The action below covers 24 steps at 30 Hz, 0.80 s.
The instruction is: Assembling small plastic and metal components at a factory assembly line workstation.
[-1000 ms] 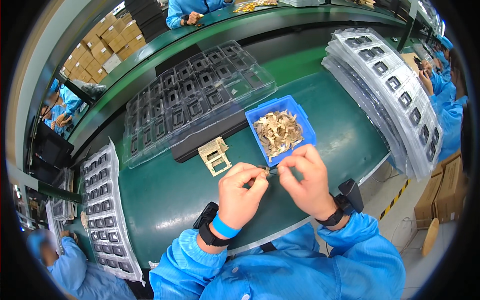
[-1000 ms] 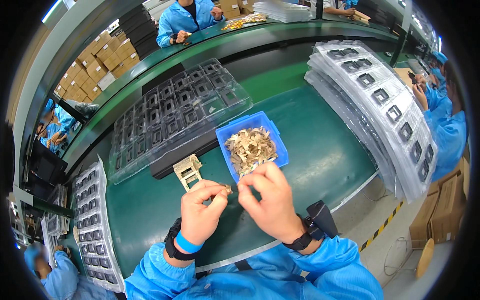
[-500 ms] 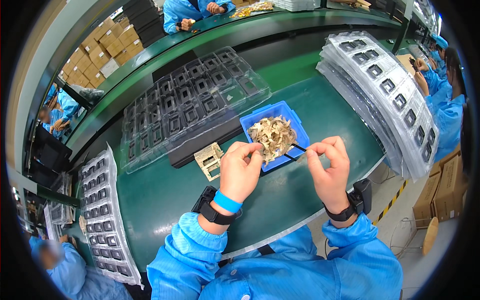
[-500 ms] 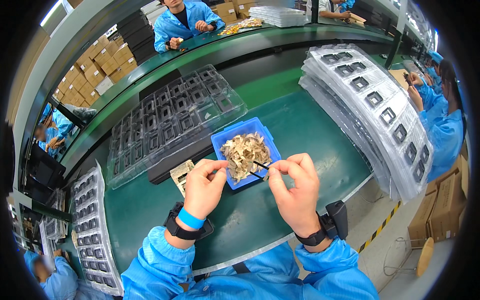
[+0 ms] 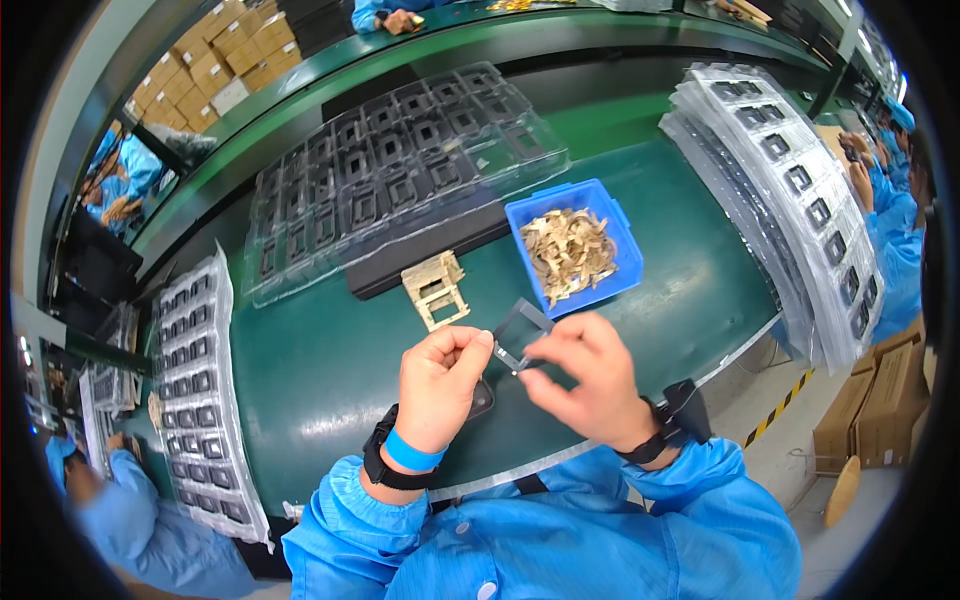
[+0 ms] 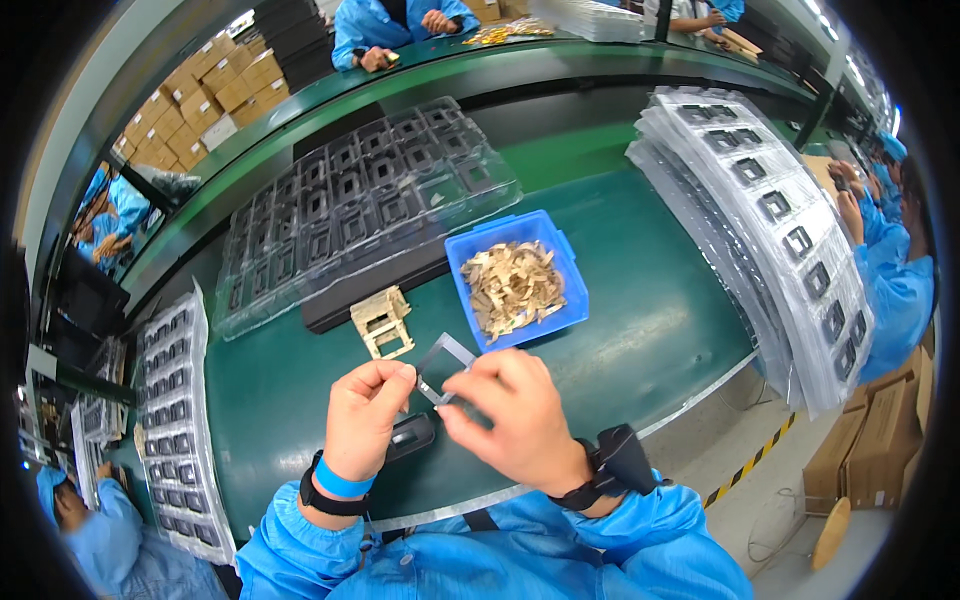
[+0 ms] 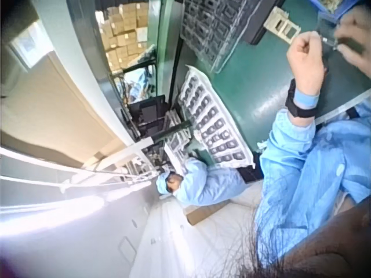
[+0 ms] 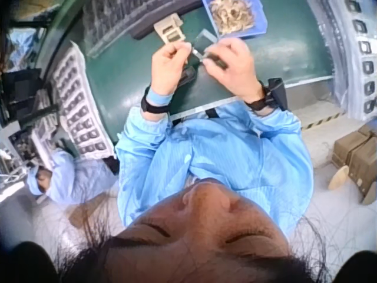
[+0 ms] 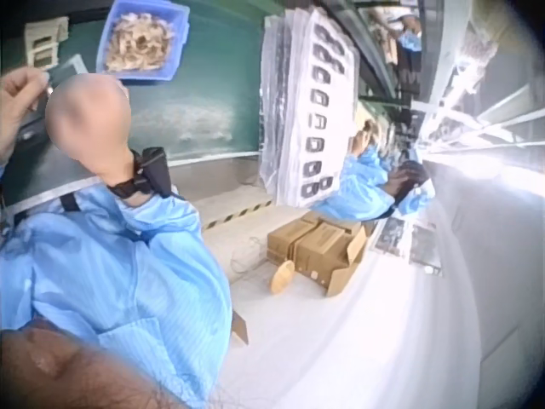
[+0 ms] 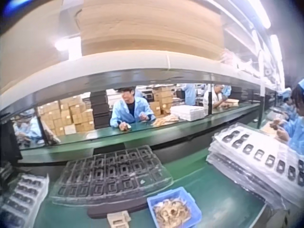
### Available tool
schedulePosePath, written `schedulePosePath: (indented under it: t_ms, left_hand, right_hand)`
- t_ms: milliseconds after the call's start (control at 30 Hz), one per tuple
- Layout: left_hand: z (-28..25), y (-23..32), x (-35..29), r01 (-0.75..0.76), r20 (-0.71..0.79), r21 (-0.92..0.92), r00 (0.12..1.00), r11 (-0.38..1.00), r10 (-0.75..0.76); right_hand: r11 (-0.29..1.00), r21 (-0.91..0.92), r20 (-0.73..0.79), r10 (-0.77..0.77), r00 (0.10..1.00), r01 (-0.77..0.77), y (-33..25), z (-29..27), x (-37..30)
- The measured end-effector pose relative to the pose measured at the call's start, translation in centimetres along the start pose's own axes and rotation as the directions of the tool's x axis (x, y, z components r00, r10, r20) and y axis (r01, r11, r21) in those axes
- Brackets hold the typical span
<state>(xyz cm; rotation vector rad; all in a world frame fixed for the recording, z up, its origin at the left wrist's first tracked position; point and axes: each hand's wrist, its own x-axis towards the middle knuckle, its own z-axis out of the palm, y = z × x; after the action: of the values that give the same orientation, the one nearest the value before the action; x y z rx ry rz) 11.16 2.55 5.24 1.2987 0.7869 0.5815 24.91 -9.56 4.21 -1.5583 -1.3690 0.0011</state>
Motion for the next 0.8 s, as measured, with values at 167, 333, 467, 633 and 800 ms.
schedulePosePath:
  t_ms: [167,333,467,633,800]
  left_hand:
    - [-2.2,-0.2,-1.4,-0.098,-0.004,0.163,0.995,0.982,0.1]
    - [-3.8,-0.3,-2.8,-0.181,0.041,0.307,0.983,0.934,0.177]
    - [-4.8,-0.7,-3.6,-0.19,0.053,0.35,0.982,0.917,0.183]
    - [-5.7,-2.4,-4.8,-0.132,-0.085,0.327,0.982,0.936,0.168]
    - [-6.7,-4.8,-6.5,-0.265,-0.005,0.782,0.902,0.564,0.431]
  right_hand:
    - [0.927,0.141,0.125,0.331,0.935,-0.347,-0.6,-0.2,1.8]
    - [0.845,0.22,0.36,0.394,0.846,-0.487,-0.7,1.3,1.5]
    - [0.862,0.197,0.377,0.374,0.847,-0.468,-1.0,2.4,1.3]
    - [0.754,0.156,0.505,0.495,0.708,-0.638,-1.5,3.3,1.1]
    - [0.69,0.26,0.504,0.5,0.705,-0.675,1.4,4.5,-0.3]
